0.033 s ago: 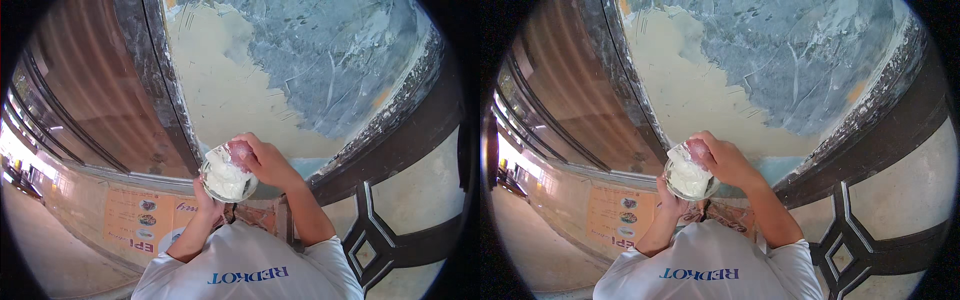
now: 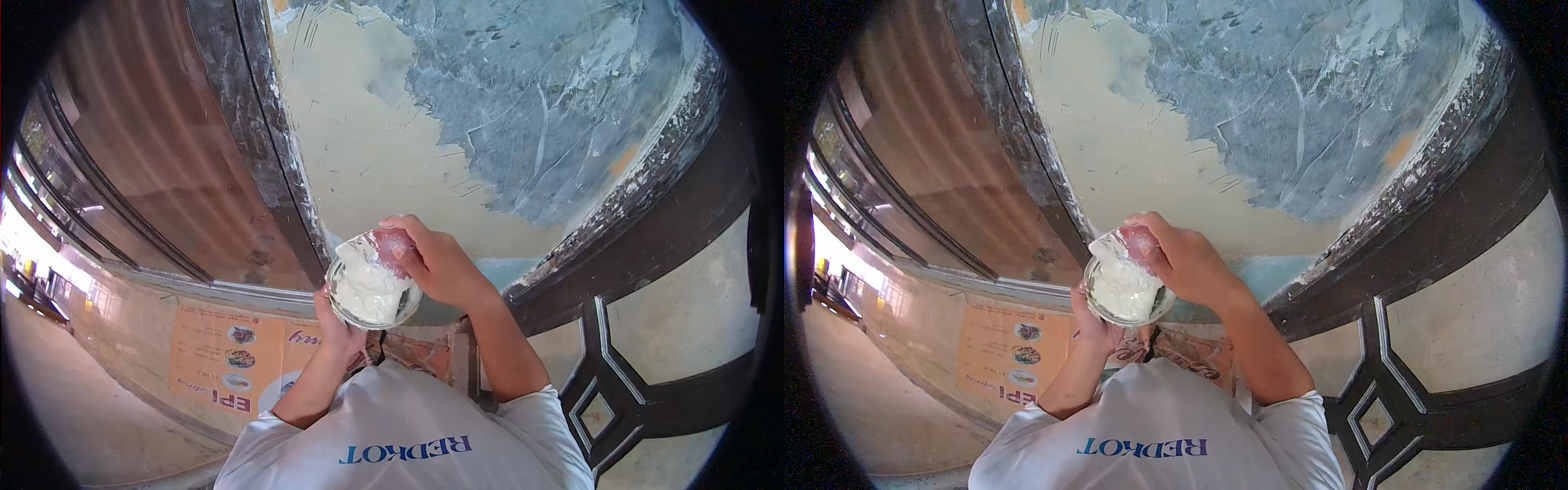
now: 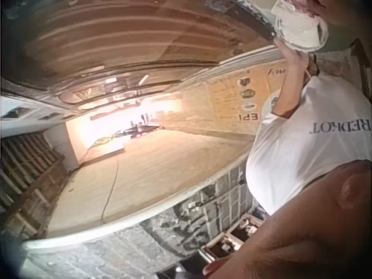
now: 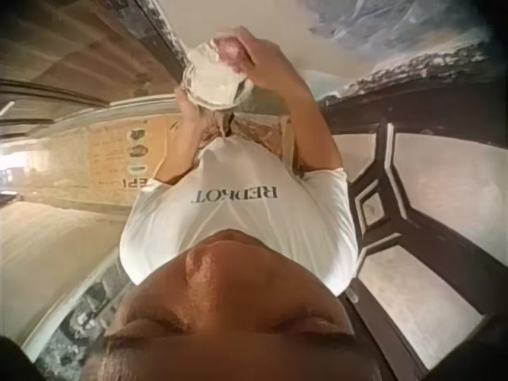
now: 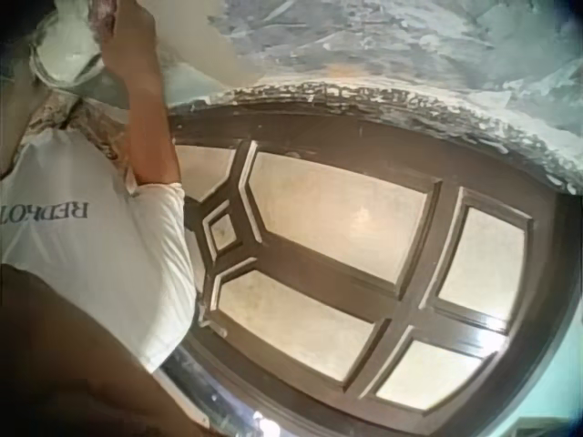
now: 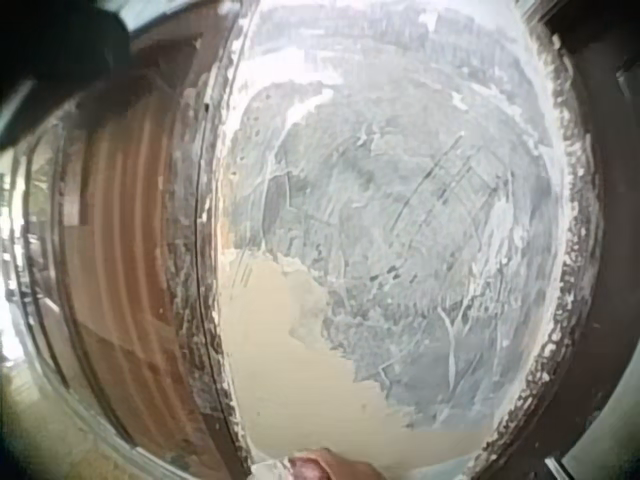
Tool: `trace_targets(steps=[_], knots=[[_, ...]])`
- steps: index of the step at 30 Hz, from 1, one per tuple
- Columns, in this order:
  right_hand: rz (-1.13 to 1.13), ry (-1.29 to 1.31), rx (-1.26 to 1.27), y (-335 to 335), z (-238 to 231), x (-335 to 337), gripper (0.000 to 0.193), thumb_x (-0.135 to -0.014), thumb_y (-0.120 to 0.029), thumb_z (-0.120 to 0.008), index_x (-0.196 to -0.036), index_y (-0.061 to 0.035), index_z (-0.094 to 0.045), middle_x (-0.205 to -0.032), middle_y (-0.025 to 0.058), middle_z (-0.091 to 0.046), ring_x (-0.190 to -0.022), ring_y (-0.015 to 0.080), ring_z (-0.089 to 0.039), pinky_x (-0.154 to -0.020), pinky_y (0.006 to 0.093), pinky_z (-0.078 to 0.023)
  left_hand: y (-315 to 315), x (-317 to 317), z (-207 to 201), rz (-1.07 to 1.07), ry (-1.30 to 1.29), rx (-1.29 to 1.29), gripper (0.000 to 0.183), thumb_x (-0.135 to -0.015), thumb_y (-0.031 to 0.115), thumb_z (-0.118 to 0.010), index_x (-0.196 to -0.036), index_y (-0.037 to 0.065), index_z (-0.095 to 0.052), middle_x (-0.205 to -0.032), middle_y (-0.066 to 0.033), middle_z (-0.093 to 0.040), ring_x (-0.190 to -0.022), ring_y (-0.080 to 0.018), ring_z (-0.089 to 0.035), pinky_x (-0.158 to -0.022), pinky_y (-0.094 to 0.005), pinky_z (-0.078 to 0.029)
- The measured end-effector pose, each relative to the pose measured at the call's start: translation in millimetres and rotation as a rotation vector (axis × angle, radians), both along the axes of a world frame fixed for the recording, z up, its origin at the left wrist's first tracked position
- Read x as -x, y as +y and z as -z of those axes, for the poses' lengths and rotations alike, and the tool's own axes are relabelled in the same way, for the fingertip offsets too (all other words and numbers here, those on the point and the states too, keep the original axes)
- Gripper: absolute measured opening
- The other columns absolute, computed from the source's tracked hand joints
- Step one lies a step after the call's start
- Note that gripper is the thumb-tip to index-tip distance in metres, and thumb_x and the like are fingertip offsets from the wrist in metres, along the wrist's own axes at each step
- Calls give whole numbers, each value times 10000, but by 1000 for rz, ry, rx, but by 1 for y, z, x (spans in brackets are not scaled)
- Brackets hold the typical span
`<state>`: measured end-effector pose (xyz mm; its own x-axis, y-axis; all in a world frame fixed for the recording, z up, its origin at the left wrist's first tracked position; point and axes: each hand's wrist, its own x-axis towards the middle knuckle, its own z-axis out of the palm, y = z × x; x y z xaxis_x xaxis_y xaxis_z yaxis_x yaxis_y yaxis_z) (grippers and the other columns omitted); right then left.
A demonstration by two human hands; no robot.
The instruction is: The person applies and smooths wall putty onto a wall surface using a putty knife.
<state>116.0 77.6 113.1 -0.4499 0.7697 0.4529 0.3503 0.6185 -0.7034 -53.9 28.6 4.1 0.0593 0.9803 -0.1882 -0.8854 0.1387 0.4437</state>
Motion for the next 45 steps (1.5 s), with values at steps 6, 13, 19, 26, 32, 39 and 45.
trace_targets(steps=[6, 13, 19, 26, 32, 39, 45], knots=[[18, -100, -32, -17, -31, -12, 238, -901, -103, -565, -1135, -68, -546, -933, 142, -643, -837, 351, -617, -738, 394, -479, 4, 13, -13, 35, -68, -43, 588, -904, 442, -304, -1299, 48, -491, -1307, -136, -540, -1178, -313, -537, -1015, -439, -432], [11, 32, -124, -23, -35, -14, 177, -884, -85, -574, -1053, -61, -620, -916, 134, -643, -845, 320, -616, -751, 376, -473, 2, 15, -28, 69, -76, -210, 614, -913, 471, -297, -1326, 52, -474, -1326, -135, -527, -1212, -301, -514, -1030, -436, -416], [-9, 170, -162, -18, -28, -22, 146, -897, -89, -575, -1025, -46, -632, -920, 125, -652, -852, 292, -621, -757, 360, -473, 1, 15, -33, 81, -98, -210, 623, -912, 475, -305, -1325, 40, -474, -1329, -144, -526, -1202, -313, -523, -1022, -440, -426], [-62, 353, -159, -19, -24, -24, 126, -940, -104, -548, -1034, -39, -601, -975, 113, -669, -903, 243, -649, -798, 342, -492, 1, 16, -33, 45, -72, -194, 632, -903, 484, -321, -1318, 35, -479, -1312, -154, -537, -1198, -319, -527, -1018, -442, -431], [-74, 367, -179, -23, -27, -17, 118, -921, -67, -559, -1026, -41, -606, -954, 113, -665, -891, 241, -644, -794, 339, -489, -1, 17, -32, 68, -87, -195, 633, -882, 471, -334, -1313, 33, -485, -1298, -152, -547, -1165, -323, -549, -1004, -445, -441], [-17, 165, -265, -19, -21, -12, 162, -878, -26, -586, -1031, -65, -623, -926, 110, -660, -838, 271, -628, -747, 359, -483, -4, 16, -32, 62, -76, -178, 629, -880, 463, -336, -1308, 29, -490, -1298, -161, -544, -1168, -323, -545, -997, -448, -441], [-10, 148, -281, -19, -27, -19, 150, -893, -12, -560, -1027, -58, -608, -929, 108, -668, -850, 265, -641, -746, 347, -496, -4, 16, -38, 47, -63, -201, 625, -886, 459, -334, -1320, 32, -476, -1308, -165, -535, -1186, -328, -533, -1017, -454, -428]])
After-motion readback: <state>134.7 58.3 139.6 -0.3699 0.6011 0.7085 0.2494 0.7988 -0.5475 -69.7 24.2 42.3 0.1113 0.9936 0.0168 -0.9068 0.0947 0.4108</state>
